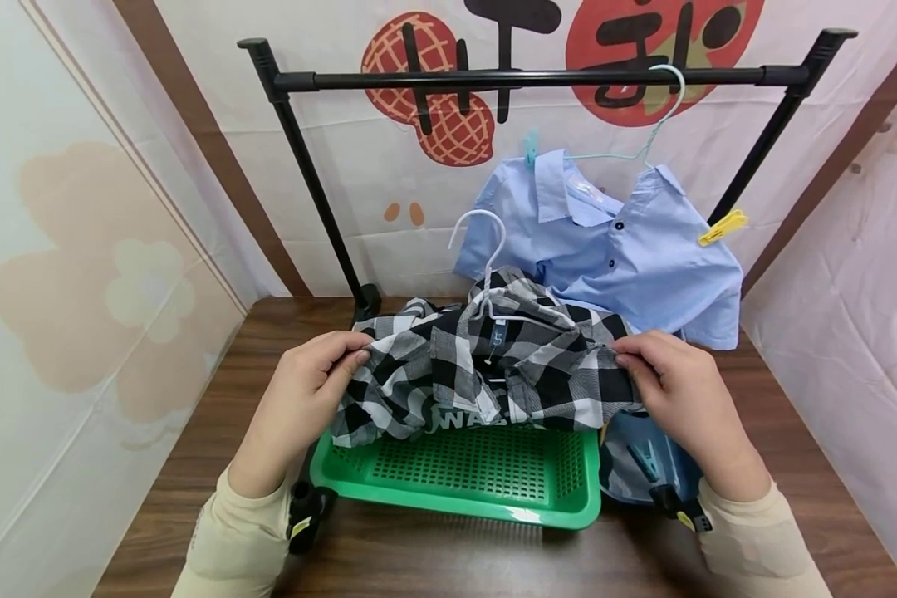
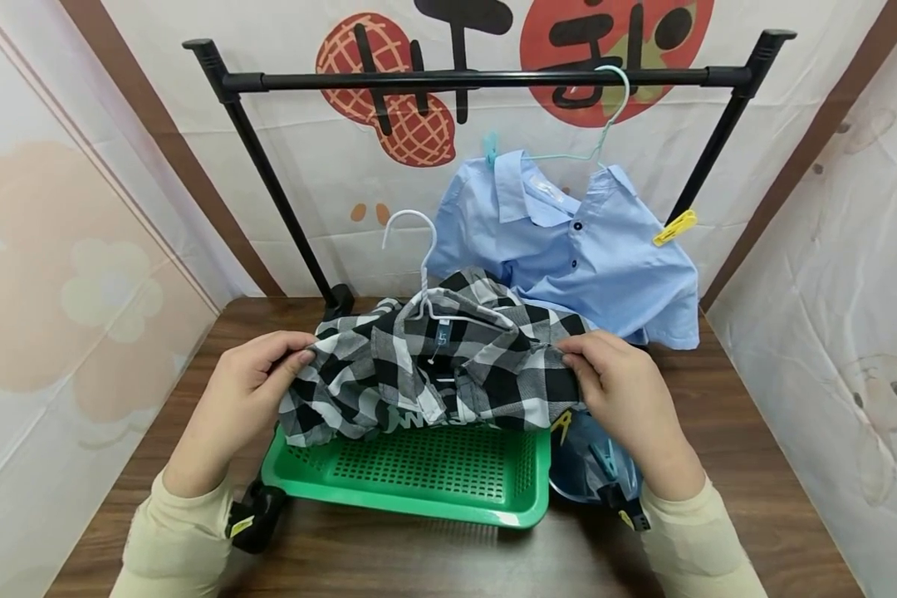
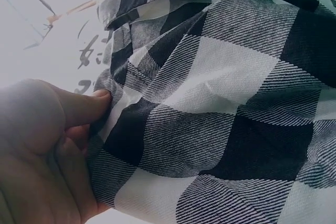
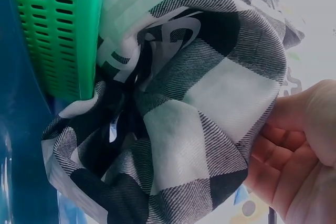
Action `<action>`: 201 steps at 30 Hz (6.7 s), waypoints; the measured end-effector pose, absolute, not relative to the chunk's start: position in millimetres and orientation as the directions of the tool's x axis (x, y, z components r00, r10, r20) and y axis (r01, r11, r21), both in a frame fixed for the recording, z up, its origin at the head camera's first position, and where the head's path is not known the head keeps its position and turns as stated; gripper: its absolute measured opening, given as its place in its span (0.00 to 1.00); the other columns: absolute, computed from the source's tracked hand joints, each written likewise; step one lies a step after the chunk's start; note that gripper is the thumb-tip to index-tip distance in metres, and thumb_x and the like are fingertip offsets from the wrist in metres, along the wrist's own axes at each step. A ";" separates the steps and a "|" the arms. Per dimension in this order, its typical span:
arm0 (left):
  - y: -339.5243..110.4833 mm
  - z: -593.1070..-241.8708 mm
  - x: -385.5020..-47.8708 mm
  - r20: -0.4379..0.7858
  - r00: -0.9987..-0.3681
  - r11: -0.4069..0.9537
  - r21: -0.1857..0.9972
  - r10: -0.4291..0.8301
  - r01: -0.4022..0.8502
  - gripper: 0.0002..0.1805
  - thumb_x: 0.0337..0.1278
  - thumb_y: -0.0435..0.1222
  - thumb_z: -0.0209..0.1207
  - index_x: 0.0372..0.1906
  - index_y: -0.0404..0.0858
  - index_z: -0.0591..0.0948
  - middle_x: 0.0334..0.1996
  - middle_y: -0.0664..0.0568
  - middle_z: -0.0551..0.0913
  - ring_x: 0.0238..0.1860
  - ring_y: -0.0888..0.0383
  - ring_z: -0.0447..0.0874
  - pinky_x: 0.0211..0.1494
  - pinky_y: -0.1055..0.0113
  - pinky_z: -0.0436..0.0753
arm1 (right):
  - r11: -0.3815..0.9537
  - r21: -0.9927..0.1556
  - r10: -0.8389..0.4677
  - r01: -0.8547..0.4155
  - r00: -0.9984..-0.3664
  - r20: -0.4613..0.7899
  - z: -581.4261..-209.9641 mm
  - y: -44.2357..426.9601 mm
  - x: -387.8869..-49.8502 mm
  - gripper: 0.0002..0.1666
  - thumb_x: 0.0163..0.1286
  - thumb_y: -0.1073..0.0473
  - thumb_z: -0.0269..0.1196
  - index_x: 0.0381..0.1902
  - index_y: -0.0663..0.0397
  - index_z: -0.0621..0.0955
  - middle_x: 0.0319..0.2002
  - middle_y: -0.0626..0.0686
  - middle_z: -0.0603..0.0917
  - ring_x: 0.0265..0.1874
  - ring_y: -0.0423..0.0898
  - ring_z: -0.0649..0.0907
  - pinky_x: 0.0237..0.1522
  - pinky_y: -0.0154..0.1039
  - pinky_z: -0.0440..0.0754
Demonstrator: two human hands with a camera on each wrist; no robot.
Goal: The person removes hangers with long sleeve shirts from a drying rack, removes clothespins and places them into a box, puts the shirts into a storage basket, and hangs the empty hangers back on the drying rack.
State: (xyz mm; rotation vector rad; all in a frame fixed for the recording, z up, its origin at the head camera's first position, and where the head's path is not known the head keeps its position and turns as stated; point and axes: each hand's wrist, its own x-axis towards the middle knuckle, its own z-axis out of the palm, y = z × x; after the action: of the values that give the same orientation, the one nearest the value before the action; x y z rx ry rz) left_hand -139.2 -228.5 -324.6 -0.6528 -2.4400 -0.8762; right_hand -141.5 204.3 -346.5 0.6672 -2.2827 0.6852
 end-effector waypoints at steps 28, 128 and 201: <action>-197.1 -301.3 -151.0 0.557 -0.736 0.652 0.401 0.385 0.644 0.09 0.71 0.31 0.61 0.50 0.40 0.86 0.44 0.52 0.87 0.36 0.61 0.79 0.40 0.65 0.79 | 0.748 -0.233 -0.267 -0.621 -0.603 0.752 -342.8 203.1 -135.8 0.15 0.61 0.74 0.71 0.44 0.55 0.88 0.37 0.49 0.88 0.35 0.45 0.86 0.39 0.38 0.77; -157.2 -283.5 -146.5 0.576 -0.693 0.580 0.410 0.433 0.704 0.10 0.66 0.28 0.65 0.47 0.41 0.89 0.43 0.55 0.89 0.39 0.64 0.83 0.43 0.67 0.82 | 0.684 -0.189 -0.386 -0.705 -0.570 0.725 -332.9 199.7 -123.7 0.10 0.71 0.60 0.69 0.48 0.53 0.87 0.41 0.47 0.89 0.35 0.40 0.87 0.39 0.38 0.83; -190.2 -268.3 -149.7 0.634 -0.708 0.614 0.434 0.312 0.659 0.07 0.62 0.26 0.67 0.41 0.40 0.89 0.38 0.55 0.89 0.36 0.68 0.80 0.41 0.79 0.75 | 0.537 -0.407 -0.292 -0.739 -0.615 0.732 -332.0 208.4 -130.1 0.17 0.55 0.79 0.72 0.35 0.53 0.88 0.33 0.47 0.89 0.32 0.34 0.82 0.36 0.23 0.77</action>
State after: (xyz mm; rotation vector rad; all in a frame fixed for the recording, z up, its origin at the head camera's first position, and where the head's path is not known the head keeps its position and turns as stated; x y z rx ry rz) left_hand -149.7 -190.2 -268.3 -0.7652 -2.3329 -0.9135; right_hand -130.1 208.4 -332.0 0.8303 -2.1735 0.9649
